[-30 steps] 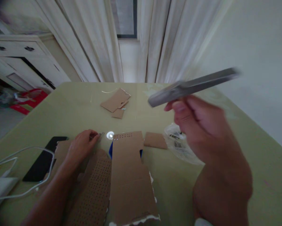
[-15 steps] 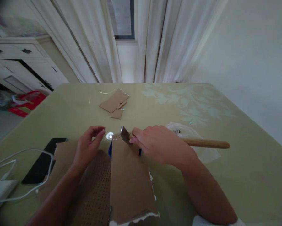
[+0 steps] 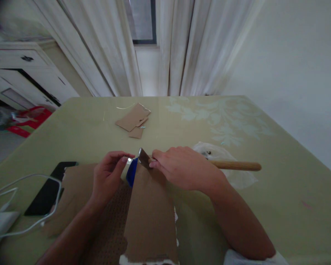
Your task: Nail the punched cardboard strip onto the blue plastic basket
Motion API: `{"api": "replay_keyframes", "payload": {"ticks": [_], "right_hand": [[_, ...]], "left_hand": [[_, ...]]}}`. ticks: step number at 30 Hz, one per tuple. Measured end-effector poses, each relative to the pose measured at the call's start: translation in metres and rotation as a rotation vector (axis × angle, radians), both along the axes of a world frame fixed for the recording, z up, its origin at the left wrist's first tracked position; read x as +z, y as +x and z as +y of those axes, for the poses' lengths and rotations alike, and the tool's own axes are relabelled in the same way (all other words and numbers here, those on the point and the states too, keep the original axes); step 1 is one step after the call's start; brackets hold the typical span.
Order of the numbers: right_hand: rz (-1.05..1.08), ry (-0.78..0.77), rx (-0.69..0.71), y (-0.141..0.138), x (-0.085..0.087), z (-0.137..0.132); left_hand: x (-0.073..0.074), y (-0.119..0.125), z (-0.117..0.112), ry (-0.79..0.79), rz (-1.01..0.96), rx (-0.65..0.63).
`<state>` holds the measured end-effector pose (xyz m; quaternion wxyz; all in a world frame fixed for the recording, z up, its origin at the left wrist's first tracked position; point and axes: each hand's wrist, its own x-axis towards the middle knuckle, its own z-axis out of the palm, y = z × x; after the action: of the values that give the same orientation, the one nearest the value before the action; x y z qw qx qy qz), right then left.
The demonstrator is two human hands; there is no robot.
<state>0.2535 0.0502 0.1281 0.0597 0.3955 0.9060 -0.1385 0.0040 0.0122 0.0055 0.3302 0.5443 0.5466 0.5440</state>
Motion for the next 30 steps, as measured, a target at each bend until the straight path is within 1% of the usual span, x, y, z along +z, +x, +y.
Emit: {"api": "replay_keyframes", "payload": {"ticks": [4, 8, 12, 15, 19, 21, 25, 30], "right_hand": [[0.013, -0.036, -0.035, 0.008, 0.007, 0.002], [0.047, -0.027, -0.138, 0.028, 0.012, 0.005], [0.021, 0.027, -0.256, 0.052, 0.012, 0.009], [-0.014, 0.05, -0.306, 0.065, 0.009, 0.014], [-0.018, 0.039, -0.277, 0.072, 0.002, 0.02], [0.009, 0.021, -0.253, 0.071, 0.0, 0.021], [0.003, -0.009, -0.233, 0.066, -0.002, 0.019], [-0.034, 0.001, -0.242, 0.066, -0.006, 0.02]], "left_hand": [[-0.003, 0.0, -0.003, -0.029, 0.033, -0.019], [-0.007, 0.003, -0.002, -0.049, -0.043, -0.006], [-0.013, 0.01, -0.005, -0.096, -0.152, -0.015], [-0.018, 0.018, -0.011, -0.126, -0.167, -0.012], [-0.019, 0.029, -0.018, -0.12, -0.151, 0.055], [-0.017, 0.033, -0.02, -0.098, -0.172, 0.096], [-0.015, 0.036, -0.022, -0.109, -0.181, 0.121], [-0.021, 0.037, -0.023, -0.097, -0.232, 0.195]]}}
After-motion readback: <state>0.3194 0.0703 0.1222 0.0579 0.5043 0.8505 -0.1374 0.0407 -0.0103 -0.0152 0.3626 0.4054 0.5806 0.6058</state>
